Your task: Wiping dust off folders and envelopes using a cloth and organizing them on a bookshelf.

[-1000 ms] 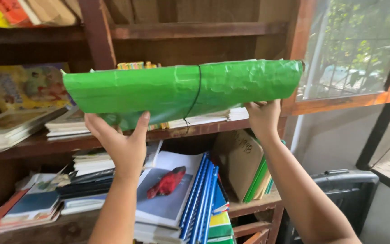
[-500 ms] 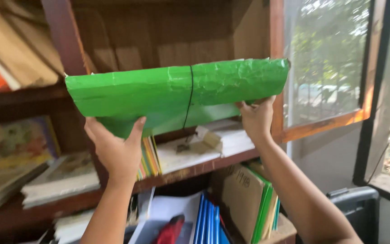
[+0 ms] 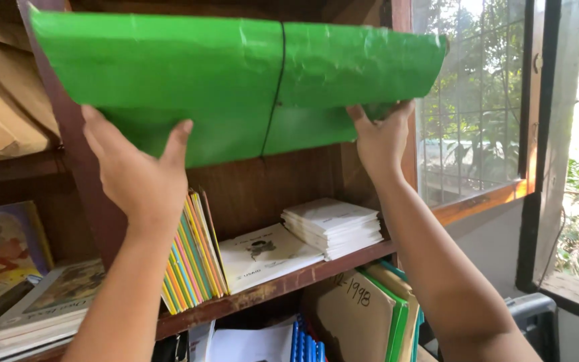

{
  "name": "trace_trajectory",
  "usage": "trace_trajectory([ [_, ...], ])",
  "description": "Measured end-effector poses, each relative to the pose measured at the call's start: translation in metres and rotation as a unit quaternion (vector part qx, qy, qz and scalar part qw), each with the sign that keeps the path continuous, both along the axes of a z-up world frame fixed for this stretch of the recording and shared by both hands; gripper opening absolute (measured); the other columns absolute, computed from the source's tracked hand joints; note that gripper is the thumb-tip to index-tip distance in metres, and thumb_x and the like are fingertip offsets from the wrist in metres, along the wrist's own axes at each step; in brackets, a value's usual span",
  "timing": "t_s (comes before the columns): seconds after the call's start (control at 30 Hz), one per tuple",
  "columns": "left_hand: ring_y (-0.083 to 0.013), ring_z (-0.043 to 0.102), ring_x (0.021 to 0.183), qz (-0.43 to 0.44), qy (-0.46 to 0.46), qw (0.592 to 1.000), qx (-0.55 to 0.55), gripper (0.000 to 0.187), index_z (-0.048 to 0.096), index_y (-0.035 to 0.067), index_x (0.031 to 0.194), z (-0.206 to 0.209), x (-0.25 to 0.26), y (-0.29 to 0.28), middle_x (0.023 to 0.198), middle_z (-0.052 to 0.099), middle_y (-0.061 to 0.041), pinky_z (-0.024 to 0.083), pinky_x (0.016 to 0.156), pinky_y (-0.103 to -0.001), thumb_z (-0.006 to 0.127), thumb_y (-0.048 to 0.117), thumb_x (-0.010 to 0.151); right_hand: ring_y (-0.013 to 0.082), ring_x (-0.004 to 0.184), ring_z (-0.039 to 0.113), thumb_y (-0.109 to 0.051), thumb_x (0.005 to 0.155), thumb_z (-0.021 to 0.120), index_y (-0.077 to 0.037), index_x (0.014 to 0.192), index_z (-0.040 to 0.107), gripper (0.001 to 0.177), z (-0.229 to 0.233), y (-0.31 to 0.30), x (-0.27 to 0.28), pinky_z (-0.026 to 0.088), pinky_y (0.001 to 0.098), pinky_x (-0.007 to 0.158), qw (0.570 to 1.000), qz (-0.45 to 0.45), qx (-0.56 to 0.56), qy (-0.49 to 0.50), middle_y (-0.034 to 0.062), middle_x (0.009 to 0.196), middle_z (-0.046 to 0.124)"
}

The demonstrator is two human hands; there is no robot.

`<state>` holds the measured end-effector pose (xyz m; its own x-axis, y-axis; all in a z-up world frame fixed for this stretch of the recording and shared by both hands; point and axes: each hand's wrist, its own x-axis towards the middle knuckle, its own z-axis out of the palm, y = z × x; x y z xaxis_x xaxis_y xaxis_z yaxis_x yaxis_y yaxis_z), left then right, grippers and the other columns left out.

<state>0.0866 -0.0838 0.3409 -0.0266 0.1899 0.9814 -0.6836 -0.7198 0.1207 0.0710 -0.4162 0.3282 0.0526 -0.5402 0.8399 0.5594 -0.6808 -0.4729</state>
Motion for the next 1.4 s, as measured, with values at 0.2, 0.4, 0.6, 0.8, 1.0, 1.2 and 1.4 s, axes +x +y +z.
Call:
trace_trajectory([
  [0.2, -0.0473, 0.061, 0.124, -0.043, -0.020, 0.999, -0.021, 0.097, 0.017, -0.001, 0.153, 0.026, 0.025, -0.011, 0.145, 0.046, -0.026, 0.053, 0.098, -0.053, 0.094, 0.026, 0.101, 0.0357, 0.116, 0.066, -0.024, 0.092, 0.082, 0.001, 0.145, 0.027, 0.081, 0.034, -0.007, 0.032, 0.054, 0.0423, 0.096, 0.993, 0.054, -0.053, -0.089, 0.0249, 0.133, 0.057],
  [0.4, -0.0509, 0.061, 0.136, 0.027, -0.074, 0.997, -0.020, 0.105, 0.016, -0.006, 0.153, 0.051, 0.060, -0.016, 0.153, 0.042, -0.031, 0.054, 0.112, -0.054, 0.104, 0.025, 0.105, 0.0395, 0.125, 0.065, -0.025, 0.094, 0.083, 0.000, 0.148, 0.020, 0.087, 0.065, -0.023, 0.062, 0.056, 0.0444, 0.104, 0.987, 0.092, -0.070, -0.109, 0.0273, 0.141, 0.054],
  [0.6, -0.0444, 0.066, 0.125, 0.044, -0.011, 0.999, -0.030, 0.103, 0.018, 0.002, 0.153, 0.072, 0.074, -0.022, 0.148, 0.052, -0.024, 0.054, 0.096, -0.059, 0.104, 0.029, 0.102, 0.0473, 0.137, 0.049, -0.065, 0.086, 0.076, 0.003, 0.155, 0.007, 0.119, 0.091, -0.017, 0.067, 0.046, 0.0602, 0.108, 0.996, 0.023, 0.011, 0.090, 0.0305, 0.156, 0.037],
  [0.8, -0.0462, 0.063, 0.110, 0.075, 0.072, 0.994, -0.015, 0.097, 0.022, -0.006, 0.151, 0.080, 0.105, -0.033, 0.134, 0.051, -0.027, 0.053, 0.083, -0.061, 0.094, 0.037, 0.102, 0.0405, 0.113, 0.067, -0.060, 0.082, 0.079, 0.000, 0.145, 0.028, 0.101, 0.087, -0.036, 0.118, 0.054, 0.0518, 0.093, 0.989, 0.011, 0.004, 0.145, 0.0240, 0.132, 0.061],
  [1.0, -0.0344, 0.067, 0.085, 0.150, 0.163, 0.975, 0.007, 0.107, -0.002, 0.001, 0.162, 0.081, 0.139, -0.031, 0.127, 0.058, -0.031, 0.061, 0.065, -0.043, 0.079, 0.056, 0.119, 0.0440, 0.119, 0.050, -0.070, 0.088, 0.070, 0.006, 0.156, 0.017, 0.114, 0.088, -0.034, 0.151, 0.043, 0.0522, 0.102, 0.984, -0.098, -0.027, 0.147, 0.0246, 0.137, 0.059],
  [1.2, -0.0299, 0.063, 0.058, 0.144, 0.290, 0.946, 0.003, 0.105, -0.032, 0.013, 0.155, 0.084, 0.152, -0.036, 0.114, 0.064, -0.031, 0.055, 0.044, -0.035, 0.061, 0.057, 0.134, 0.0481, 0.121, 0.059, -0.061, 0.090, 0.067, -0.005, 0.159, -0.014, 0.119, 0.095, -0.030, 0.159, 0.055, 0.0544, 0.096, 0.985, 0.051, -0.025, 0.164, 0.0326, 0.150, 0.029],
  [1.4, -0.0592, 0.063, 0.101, 0.164, 0.301, 0.939, 0.004, 0.092, -0.012, 0.006, 0.161, 0.088, 0.166, -0.029, 0.138, 0.049, -0.040, 0.050, 0.085, -0.065, 0.053, 0.062, 0.130, 0.0457, 0.114, 0.061, -0.067, 0.093, 0.060, -0.015, 0.157, -0.025, 0.119, 0.102, -0.039, 0.180, 0.054, 0.0553, 0.094, 0.987, 0.054, -0.057, 0.143, 0.0338, 0.143, 0.034],
])
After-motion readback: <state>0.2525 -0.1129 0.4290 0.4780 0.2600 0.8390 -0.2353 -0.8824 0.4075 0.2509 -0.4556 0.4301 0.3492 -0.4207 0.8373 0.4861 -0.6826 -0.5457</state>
